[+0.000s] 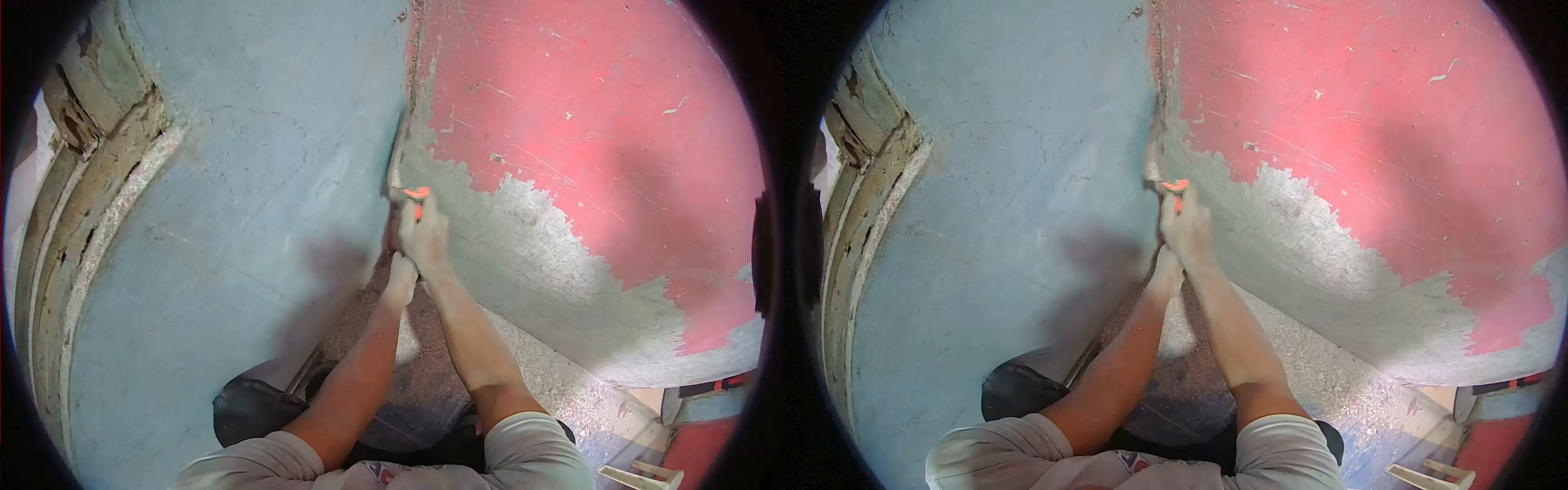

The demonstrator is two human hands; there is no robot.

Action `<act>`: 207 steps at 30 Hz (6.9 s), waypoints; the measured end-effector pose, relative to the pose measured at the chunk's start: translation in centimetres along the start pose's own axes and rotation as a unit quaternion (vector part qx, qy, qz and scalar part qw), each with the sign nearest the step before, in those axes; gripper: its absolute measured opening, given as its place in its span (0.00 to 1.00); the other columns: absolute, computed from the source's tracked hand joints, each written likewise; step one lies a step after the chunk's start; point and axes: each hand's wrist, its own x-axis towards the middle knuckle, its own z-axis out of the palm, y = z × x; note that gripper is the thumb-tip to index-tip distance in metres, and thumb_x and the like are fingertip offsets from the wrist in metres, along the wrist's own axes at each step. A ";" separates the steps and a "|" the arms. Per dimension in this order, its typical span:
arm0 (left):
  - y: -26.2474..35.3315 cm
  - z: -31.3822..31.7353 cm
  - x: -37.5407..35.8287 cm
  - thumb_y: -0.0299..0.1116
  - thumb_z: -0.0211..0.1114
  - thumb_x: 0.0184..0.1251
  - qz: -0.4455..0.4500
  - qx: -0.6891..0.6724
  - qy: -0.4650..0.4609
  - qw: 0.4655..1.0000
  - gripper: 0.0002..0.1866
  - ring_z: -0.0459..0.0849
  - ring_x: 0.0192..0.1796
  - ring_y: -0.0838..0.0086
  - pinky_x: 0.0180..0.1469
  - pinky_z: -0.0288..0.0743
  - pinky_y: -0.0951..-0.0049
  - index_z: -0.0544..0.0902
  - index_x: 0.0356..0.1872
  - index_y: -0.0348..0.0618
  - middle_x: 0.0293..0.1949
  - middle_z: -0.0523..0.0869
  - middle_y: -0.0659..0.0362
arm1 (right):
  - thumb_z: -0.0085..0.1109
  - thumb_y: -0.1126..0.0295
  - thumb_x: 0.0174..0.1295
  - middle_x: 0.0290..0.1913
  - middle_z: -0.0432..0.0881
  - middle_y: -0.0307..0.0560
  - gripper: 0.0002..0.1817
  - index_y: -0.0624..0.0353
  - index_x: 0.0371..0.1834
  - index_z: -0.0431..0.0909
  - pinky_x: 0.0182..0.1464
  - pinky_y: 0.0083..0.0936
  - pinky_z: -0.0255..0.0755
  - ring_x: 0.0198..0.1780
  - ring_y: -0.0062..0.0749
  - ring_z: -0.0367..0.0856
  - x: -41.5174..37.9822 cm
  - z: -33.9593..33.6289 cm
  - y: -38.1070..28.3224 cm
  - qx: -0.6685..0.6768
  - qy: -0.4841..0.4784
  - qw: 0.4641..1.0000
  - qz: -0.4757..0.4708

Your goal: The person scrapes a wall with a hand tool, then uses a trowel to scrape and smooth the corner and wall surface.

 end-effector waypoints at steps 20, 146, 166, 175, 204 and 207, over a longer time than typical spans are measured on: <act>0.1 0.2 1.7 0.45 0.57 0.83 -0.006 0.014 -0.016 1.000 0.21 0.77 0.36 0.75 0.39 0.69 0.73 0.83 0.34 0.39 0.34 0.83 0.59 | 0.63 0.66 0.72 0.39 0.88 0.61 0.17 0.59 0.61 0.77 0.41 0.53 0.80 0.41 0.63 0.88 4.7 -2.1 -6.4 0.043 0.028 0.999 0.006; 12.0 11.1 -3.3 0.46 0.60 0.82 -0.081 -0.046 -0.045 0.995 0.17 0.66 0.24 0.80 0.28 0.61 0.75 0.73 0.30 0.54 0.23 0.71 0.69 | 0.37 0.51 0.79 0.39 0.87 0.79 0.33 0.75 0.52 0.80 0.55 0.60 0.81 0.47 0.73 0.88 25.4 -17.9 -31.8 -0.039 0.026 0.999 -0.020; 10.8 10.2 -3.0 0.46 0.59 0.82 -0.087 -0.048 -0.038 0.994 0.17 0.64 0.23 0.79 0.27 0.58 0.75 0.72 0.29 0.55 0.23 0.71 0.69 | 0.42 0.52 0.81 0.46 0.85 0.81 0.28 0.72 0.51 0.79 0.59 0.64 0.75 0.53 0.81 0.83 21.0 -14.2 -24.7 -0.089 0.103 0.987 -0.089; 11.0 11.1 -2.7 0.46 0.61 0.82 -0.093 -0.047 -0.035 0.994 0.19 0.67 0.22 0.80 0.25 0.60 0.74 0.73 0.27 0.53 0.22 0.73 0.69 | 0.46 0.54 0.80 0.40 0.86 0.77 0.23 0.65 0.53 0.80 0.55 0.63 0.77 0.49 0.78 0.85 18.8 -13.8 -24.1 -0.077 0.050 0.989 -0.112; 8.7 10.6 -1.5 0.43 0.61 0.82 -0.091 -0.043 -0.030 0.994 0.18 0.67 0.21 0.81 0.24 0.61 0.75 0.74 0.27 0.51 0.22 0.73 0.69 | 0.46 0.54 0.80 0.36 0.86 0.77 0.23 0.67 0.51 0.78 0.50 0.66 0.76 0.44 0.79 0.85 15.3 -10.9 -19.9 -0.121 0.023 0.987 -0.102; 8.4 10.7 -1.6 0.43 0.61 0.82 -0.101 -0.037 0.025 0.994 0.18 0.67 0.21 0.81 0.25 0.62 0.74 0.74 0.28 0.51 0.22 0.73 0.68 | 0.47 0.54 0.80 0.34 0.86 0.76 0.24 0.68 0.50 0.77 0.47 0.64 0.78 0.42 0.80 0.85 15.0 -10.2 -20.0 -0.100 0.071 0.989 -0.084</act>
